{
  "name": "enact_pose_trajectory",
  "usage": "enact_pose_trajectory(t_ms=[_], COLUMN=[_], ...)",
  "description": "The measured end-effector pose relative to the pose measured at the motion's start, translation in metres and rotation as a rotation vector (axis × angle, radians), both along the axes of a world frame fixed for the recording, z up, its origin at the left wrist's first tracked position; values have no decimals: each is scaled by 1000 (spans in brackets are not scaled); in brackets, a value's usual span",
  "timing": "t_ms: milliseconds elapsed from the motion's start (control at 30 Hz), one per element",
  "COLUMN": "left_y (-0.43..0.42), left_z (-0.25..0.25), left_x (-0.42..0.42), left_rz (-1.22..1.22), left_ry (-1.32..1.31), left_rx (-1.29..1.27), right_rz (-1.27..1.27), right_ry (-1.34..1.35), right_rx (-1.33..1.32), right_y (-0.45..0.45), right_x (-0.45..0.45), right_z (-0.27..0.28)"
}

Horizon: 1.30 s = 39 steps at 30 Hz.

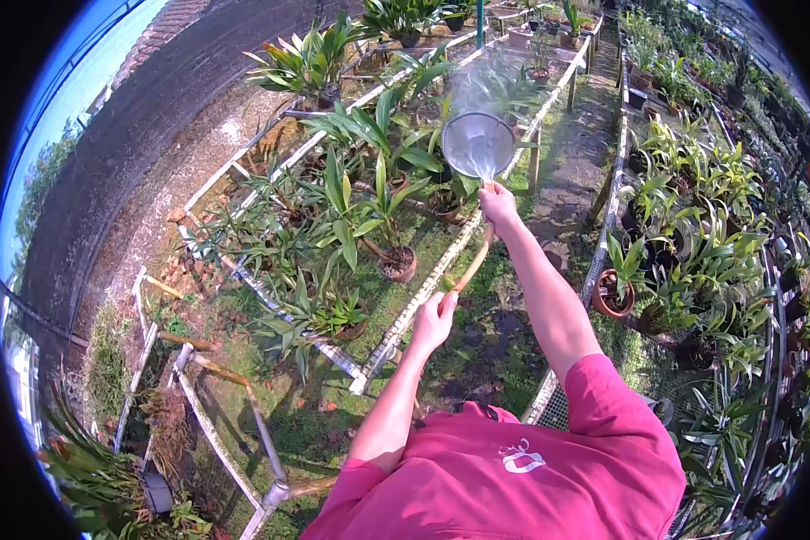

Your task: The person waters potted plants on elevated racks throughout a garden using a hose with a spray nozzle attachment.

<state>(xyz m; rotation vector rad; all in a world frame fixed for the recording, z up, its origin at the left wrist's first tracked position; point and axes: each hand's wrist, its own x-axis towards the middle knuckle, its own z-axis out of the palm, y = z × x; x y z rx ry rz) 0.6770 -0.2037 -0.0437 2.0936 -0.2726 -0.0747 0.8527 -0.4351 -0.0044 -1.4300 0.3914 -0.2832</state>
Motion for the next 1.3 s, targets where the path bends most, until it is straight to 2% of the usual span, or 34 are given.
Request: enact_pose_trajectory(t_ms=[167,400,433,567,900,1033,1300], left_y=[9,15,17,24,32,30,12], left_z=[-2,-2,0,-1,-11,-4,11], left_x=[-3,-7,-7,-7,-12,-12,1], left_rz=[54,51,51,76,61,87,57], left_ry=[-35,-45,-22,9,7,-10,-12], left_rx=[-4,-26,-27,5,-10,-7,34], right_rz=[-53,-14,60,23,197,18,-126], right_ry=[24,-28,-5,-19,14,-12,-48], right_rx=[-36,9,15,-14,0,10,19], right_y=[8,26,26,42,45,43,12], right_x=[12,-1,-3,-8,1,2,9], right_z=[-17,7,12,27,6,1,-6])
